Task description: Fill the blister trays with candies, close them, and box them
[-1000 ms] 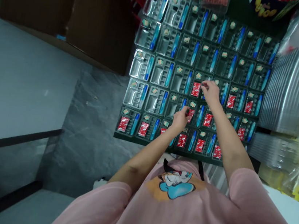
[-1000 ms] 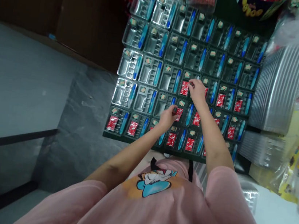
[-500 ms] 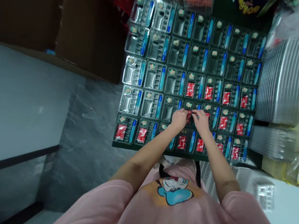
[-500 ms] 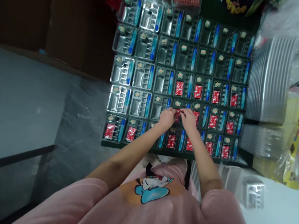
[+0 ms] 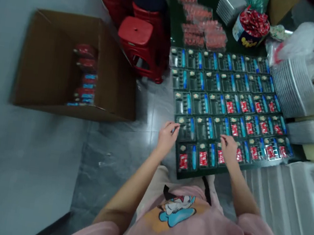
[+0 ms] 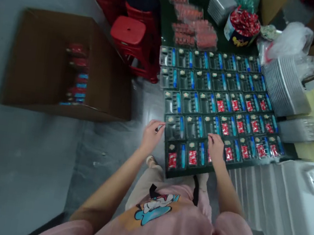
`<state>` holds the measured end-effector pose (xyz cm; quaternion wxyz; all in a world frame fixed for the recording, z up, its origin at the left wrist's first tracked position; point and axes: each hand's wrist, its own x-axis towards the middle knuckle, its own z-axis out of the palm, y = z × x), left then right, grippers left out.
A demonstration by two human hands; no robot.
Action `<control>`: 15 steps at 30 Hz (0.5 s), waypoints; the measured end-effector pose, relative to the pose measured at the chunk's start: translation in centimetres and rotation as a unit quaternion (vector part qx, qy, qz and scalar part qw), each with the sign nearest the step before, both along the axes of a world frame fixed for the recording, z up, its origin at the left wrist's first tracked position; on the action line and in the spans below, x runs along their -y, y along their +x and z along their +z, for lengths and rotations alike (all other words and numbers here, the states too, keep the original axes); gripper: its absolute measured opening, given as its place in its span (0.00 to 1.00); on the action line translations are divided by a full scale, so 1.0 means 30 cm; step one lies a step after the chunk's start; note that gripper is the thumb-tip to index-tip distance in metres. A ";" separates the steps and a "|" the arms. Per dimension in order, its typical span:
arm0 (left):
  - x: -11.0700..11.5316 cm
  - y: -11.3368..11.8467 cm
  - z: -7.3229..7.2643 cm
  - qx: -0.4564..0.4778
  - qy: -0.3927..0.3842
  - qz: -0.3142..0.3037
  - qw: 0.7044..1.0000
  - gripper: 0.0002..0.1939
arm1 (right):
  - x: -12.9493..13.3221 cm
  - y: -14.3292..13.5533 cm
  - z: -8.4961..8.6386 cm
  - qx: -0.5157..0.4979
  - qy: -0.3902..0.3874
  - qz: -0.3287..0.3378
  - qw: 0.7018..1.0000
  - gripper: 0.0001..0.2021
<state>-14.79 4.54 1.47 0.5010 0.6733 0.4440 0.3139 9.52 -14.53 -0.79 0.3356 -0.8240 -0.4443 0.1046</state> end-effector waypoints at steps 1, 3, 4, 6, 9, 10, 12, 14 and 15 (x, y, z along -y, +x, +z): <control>-0.039 -0.096 -0.005 -0.010 0.004 0.008 1.000 0.07 | -0.040 -0.110 -0.007 -0.015 -0.002 0.009 1.000 0.13; -0.097 -0.273 -0.019 -0.031 0.004 0.031 0.999 0.07 | -0.151 -0.319 -0.030 -0.051 -0.003 0.059 0.997 0.13; -0.117 -0.350 -0.026 -0.042 0.002 0.040 0.998 0.06 | -0.213 -0.410 -0.040 -0.068 -0.001 0.093 0.993 0.12; -0.143 -0.471 -0.039 -0.064 0.001 0.042 0.997 0.05 | -0.332 -0.554 -0.051 -0.094 0.009 0.148 0.985 0.12; -0.179 -0.562 -0.054 -0.093 0.004 0.015 0.995 0.05 | -0.450 -0.657 -0.048 -0.104 0.021 0.178 0.978 0.12; -0.199 -0.569 -0.057 -0.099 0.006 0.005 0.995 0.05 | -0.470 -0.664 -0.046 -0.103 0.023 0.175 0.979 0.12; -0.252 -0.561 -0.057 -0.105 0.013 -0.020 0.994 0.05 | -0.488 -0.648 -0.043 -0.098 0.024 0.148 0.984 0.11; -0.324 -0.530 -0.045 -0.106 0.024 -0.051 0.993 0.05 | -0.492 -0.608 -0.041 -0.094 0.030 0.101 0.990 0.11; -0.365 -0.508 -0.036 -0.104 0.031 -0.068 0.992 0.05 | -0.495 -0.583 -0.039 -0.091 0.034 0.074 0.992 0.11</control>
